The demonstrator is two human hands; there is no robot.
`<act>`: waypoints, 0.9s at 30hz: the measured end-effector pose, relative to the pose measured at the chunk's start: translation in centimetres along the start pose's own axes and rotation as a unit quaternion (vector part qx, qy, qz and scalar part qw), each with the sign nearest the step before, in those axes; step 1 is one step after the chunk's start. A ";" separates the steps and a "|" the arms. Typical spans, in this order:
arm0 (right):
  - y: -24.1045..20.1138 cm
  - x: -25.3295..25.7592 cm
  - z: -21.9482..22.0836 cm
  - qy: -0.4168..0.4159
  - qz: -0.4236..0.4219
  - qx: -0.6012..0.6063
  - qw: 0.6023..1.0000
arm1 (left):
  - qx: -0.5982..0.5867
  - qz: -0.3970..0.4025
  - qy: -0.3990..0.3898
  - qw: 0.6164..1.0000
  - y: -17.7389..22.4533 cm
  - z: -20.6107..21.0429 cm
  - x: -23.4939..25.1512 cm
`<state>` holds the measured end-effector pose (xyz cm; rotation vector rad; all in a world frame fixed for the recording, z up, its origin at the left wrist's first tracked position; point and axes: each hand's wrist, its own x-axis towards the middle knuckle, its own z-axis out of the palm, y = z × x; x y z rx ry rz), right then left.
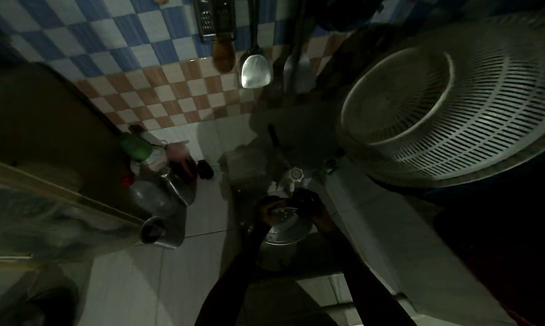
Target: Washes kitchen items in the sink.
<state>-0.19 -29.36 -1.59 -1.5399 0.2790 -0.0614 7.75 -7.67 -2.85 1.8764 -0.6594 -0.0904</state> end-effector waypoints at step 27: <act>3.2 0.9 7.3 0.076 0.277 -0.405 0.868 | 0.072 -0.299 -0.031 0.951 0.4 -4.3 -4.3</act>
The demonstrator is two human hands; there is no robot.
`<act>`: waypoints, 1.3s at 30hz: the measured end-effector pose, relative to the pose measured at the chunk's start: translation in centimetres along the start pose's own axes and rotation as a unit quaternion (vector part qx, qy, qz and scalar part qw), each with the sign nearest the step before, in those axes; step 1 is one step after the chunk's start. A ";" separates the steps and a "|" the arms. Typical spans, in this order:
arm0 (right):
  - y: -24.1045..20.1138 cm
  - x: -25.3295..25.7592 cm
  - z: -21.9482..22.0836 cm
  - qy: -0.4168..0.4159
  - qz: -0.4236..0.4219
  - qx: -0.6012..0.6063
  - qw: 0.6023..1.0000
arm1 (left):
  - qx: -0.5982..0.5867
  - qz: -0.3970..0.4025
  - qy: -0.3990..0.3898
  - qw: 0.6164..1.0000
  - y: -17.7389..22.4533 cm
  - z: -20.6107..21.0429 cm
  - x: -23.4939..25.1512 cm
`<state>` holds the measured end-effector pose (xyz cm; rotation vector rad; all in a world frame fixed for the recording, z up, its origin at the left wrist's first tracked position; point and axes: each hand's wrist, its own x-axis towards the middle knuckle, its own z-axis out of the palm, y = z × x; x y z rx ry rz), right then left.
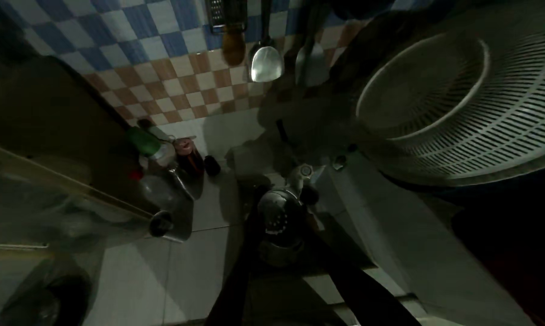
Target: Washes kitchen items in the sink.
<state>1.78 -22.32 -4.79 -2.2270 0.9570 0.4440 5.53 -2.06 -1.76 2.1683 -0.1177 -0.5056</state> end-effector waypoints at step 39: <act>2.1 -4.4 -12.9 0.034 -0.150 -0.137 0.979 | -0.002 0.110 -0.192 0.975 6.7 8.6 7.8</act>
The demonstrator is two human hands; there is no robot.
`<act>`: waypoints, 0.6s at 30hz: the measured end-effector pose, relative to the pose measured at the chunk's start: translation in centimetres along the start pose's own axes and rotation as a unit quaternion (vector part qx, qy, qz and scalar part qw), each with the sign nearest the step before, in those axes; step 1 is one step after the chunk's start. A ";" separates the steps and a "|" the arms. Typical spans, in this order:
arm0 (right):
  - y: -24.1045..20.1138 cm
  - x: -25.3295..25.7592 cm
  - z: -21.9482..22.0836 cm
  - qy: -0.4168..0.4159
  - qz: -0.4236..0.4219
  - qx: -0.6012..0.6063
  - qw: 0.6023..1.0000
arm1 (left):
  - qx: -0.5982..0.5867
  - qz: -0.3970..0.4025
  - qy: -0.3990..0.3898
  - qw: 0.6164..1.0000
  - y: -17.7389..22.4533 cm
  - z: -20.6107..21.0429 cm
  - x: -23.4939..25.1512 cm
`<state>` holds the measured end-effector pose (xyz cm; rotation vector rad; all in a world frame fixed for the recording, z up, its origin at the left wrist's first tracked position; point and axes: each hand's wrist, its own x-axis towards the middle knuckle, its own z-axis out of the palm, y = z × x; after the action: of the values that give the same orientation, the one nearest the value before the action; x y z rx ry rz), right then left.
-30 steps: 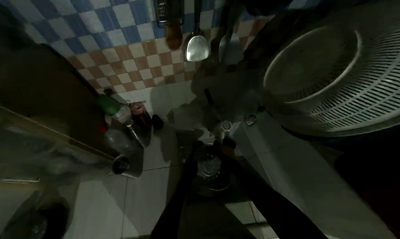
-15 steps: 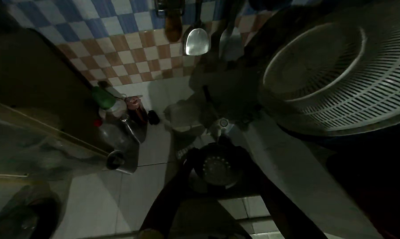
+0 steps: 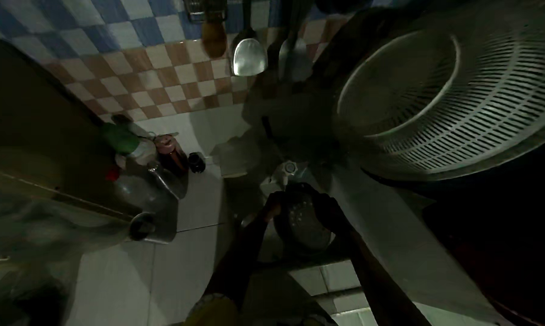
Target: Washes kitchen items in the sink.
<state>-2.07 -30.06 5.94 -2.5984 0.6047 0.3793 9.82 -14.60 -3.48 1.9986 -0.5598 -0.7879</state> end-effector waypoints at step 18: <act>-2.9 -4.0 3.0 0.241 0.058 0.178 0.952 | 0.006 -0.130 0.099 0.987 -0.2 2.5 -6.8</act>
<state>-4.63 -24.90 5.74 -2.3054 0.8958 -0.3208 3.32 -11.49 -2.54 2.1574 -0.1909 -0.7280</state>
